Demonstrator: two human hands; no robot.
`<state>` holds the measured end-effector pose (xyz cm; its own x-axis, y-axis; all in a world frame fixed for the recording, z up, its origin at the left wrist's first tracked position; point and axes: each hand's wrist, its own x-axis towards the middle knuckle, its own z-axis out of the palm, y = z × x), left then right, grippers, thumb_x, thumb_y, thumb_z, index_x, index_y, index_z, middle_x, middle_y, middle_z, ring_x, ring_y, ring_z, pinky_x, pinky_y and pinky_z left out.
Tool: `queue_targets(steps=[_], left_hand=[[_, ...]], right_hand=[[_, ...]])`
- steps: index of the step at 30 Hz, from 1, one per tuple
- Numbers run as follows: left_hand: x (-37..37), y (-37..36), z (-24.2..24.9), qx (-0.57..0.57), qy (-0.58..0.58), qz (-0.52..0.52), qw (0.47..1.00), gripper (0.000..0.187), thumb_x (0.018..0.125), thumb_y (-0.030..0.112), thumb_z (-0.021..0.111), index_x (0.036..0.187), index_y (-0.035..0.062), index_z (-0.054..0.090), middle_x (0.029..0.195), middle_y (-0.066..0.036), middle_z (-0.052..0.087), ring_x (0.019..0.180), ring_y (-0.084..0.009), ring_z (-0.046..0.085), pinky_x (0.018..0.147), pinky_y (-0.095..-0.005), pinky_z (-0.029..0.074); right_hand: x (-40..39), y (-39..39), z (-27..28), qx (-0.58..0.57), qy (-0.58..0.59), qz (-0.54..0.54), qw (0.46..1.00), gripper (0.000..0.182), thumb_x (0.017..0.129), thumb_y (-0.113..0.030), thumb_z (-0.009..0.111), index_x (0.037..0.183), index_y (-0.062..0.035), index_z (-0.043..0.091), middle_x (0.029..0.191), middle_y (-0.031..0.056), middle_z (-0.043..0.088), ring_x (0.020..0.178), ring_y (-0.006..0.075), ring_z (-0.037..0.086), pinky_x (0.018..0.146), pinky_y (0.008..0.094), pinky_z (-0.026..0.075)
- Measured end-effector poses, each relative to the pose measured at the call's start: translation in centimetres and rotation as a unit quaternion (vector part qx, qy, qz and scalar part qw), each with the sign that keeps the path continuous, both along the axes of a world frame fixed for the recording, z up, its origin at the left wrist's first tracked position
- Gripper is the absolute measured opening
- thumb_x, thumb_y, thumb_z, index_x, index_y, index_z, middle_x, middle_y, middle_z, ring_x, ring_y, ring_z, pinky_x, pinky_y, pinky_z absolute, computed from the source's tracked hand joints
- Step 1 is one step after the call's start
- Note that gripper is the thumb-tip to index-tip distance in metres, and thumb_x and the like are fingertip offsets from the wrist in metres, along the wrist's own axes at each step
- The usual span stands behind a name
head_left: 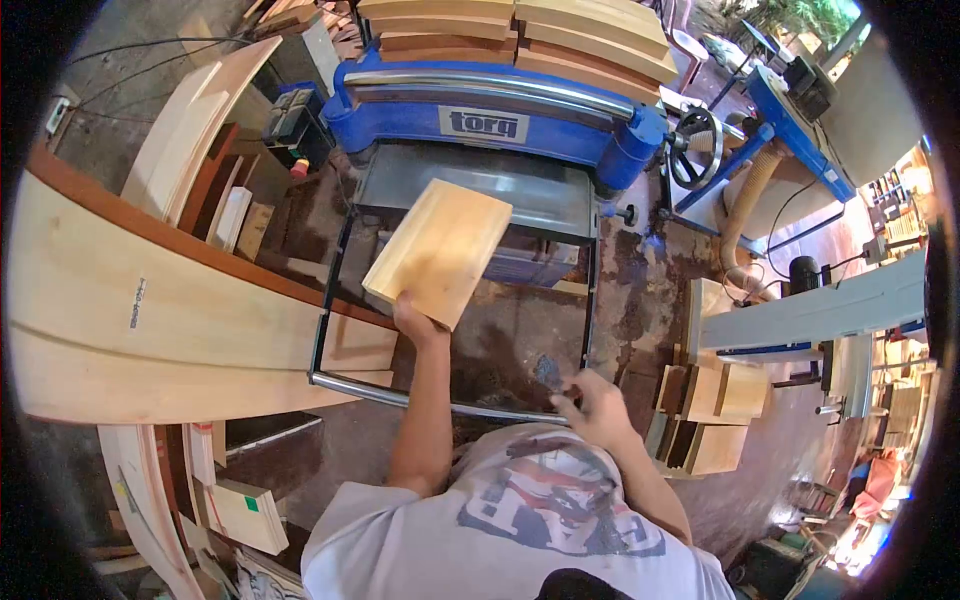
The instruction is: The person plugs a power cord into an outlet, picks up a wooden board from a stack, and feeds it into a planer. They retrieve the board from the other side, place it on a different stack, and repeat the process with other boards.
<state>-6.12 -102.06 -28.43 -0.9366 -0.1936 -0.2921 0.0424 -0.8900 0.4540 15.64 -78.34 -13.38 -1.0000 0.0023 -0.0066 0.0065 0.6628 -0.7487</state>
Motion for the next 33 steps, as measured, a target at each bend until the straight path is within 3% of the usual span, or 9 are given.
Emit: queue_targets(steps=[8, 11, 14, 15, 19, 24, 27, 30, 33], left_hand=[[-11.5, 5.7, -2.8, -0.204, -0.111, 0.038, 0.972, 0.067, 0.095, 0.042, 0.046, 0.143, -0.0041, 0.036, 0.138, -0.021, 0.049, 0.117, -0.0322, 0.054, 0.102, -0.0417, 0.042], [-14.3, 7.8, 1.1, -0.327, -0.108, -0.029, 0.939, 0.083, 0.095, 0.057, 0.045, 0.15, -0.0016, 0.022, 0.151, -0.018, 0.034, 0.139, -0.0278, 0.032, 0.115, -0.041, 0.021], [-17.9, 6.9, -2.6, -0.257, -0.108, -0.048, 0.959, 0.086, 0.095, 0.06, 0.043, 0.153, 0.0002, 0.019, 0.155, -0.018, 0.029, 0.142, -0.0279, 0.027, 0.117, -0.0429, 0.017], [-15.6, 7.3, 1.2, -0.28, -0.186, -0.061, 0.94, 0.089, 0.094, 0.063, 0.041, 0.154, 0.0014, 0.016, 0.157, -0.017, 0.026, 0.144, -0.0278, 0.022, 0.119, -0.0436, 0.012], [-9.2, 5.8, -3.2, -0.365, -0.144, -0.108, 0.913, 0.085, 0.093, 0.054, 0.052, 0.151, -0.0015, 0.024, 0.154, -0.017, 0.029, 0.139, -0.0306, 0.032, 0.114, -0.0447, 0.025], [1.8, 3.7, -6.4, -0.59, -0.123, -0.251, 0.758, 0.076, 0.092, 0.039, 0.059, 0.144, -0.0109, 0.034, 0.15, -0.022, 0.038, 0.134, -0.0327, 0.041, 0.111, -0.0427, 0.032], [7.4, 6.2, -3.3, -0.662, -0.082, -0.297, 0.684, 0.079, 0.09, 0.035, 0.064, 0.144, -0.0121, 0.031, 0.149, -0.028, 0.036, 0.134, -0.036, 0.041, 0.111, -0.043, 0.034], [10.5, 6.2, -5.2, -0.726, -0.006, -0.297, 0.62, 0.072, 0.091, 0.026, 0.067, 0.144, -0.0089, 0.034, 0.146, -0.028, 0.04, 0.133, -0.0353, 0.043, 0.109, -0.0413, 0.037], [14.8, 9.1, -2.8, -0.681, -0.007, -0.34, 0.649, 0.067, 0.091, 0.023, 0.067, 0.142, -0.0083, 0.038, 0.142, -0.027, 0.044, 0.13, -0.0336, 0.046, 0.107, -0.0414, 0.039]], right_hand=[[4.2, 3.3, -1.7, 0.018, -0.059, -0.215, 0.975, 0.024, 0.085, -0.013, 0.071, 0.102, 0.0025, 0.063, 0.082, 0.012, 0.064, 0.07, 0.0202, 0.065, 0.062, 0.0319, 0.052], [6.7, 3.5, -2.7, 0.002, -0.062, -0.24, 0.969, 0.036, 0.086, -0.013, 0.07, 0.116, 0.0037, 0.058, 0.088, 0.013, 0.066, 0.073, 0.0209, 0.066, 0.064, 0.0319, 0.053], [8.8, 3.6, -2.6, -0.021, -0.079, -0.297, 0.951, 0.047, 0.085, -0.016, 0.071, 0.125, 0.0023, 0.054, 0.098, 0.0167, 0.066, 0.083, 0.0253, 0.067, 0.073, 0.0348, 0.053], [9.8, 3.7, -2.6, -0.033, -0.091, -0.324, 0.941, 0.051, 0.084, -0.018, 0.072, 0.128, 0.0015, 0.052, 0.103, 0.0183, 0.066, 0.087, 0.0274, 0.067, 0.076, 0.0361, 0.053], [14.8, 6.0, -7.6, -0.089, -0.057, -0.43, 0.897, 0.055, 0.085, -0.023, 0.07, 0.129, 0.0034, 0.051, 0.111, 0.0236, 0.065, 0.101, 0.0343, 0.065, 0.09, 0.0412, 0.05], [19.4, 9.9, -11.6, -0.08, -0.104, -0.521, 0.843, 0.059, 0.086, -0.035, 0.069, 0.131, 0.0003, 0.051, 0.116, 0.0222, 0.065, 0.109, 0.0344, 0.063, 0.094, 0.0408, 0.048], [24.0, 14.5, -18.8, -0.13, -0.193, -0.642, 0.73, 0.073, 0.084, -0.046, 0.072, 0.131, 0.0043, 0.049, 0.111, 0.0215, 0.066, 0.102, 0.0304, 0.065, 0.092, 0.0384, 0.048], [32.2, 20.8, -32.0, -0.189, -0.09, -0.769, 0.604, 0.075, 0.081, -0.055, 0.072, 0.12, 0.0063, 0.054, 0.101, 0.0174, 0.064, 0.087, 0.0255, 0.065, 0.063, 0.0381, 0.055], [35.9, 26.3, -28.1, -0.357, 0.002, -0.82, 0.447, 0.069, 0.079, -0.061, 0.071, 0.103, 0.0028, 0.06, 0.085, 0.0133, 0.061, 0.066, 0.0242, 0.061, 0.046, 0.0368, 0.052]])
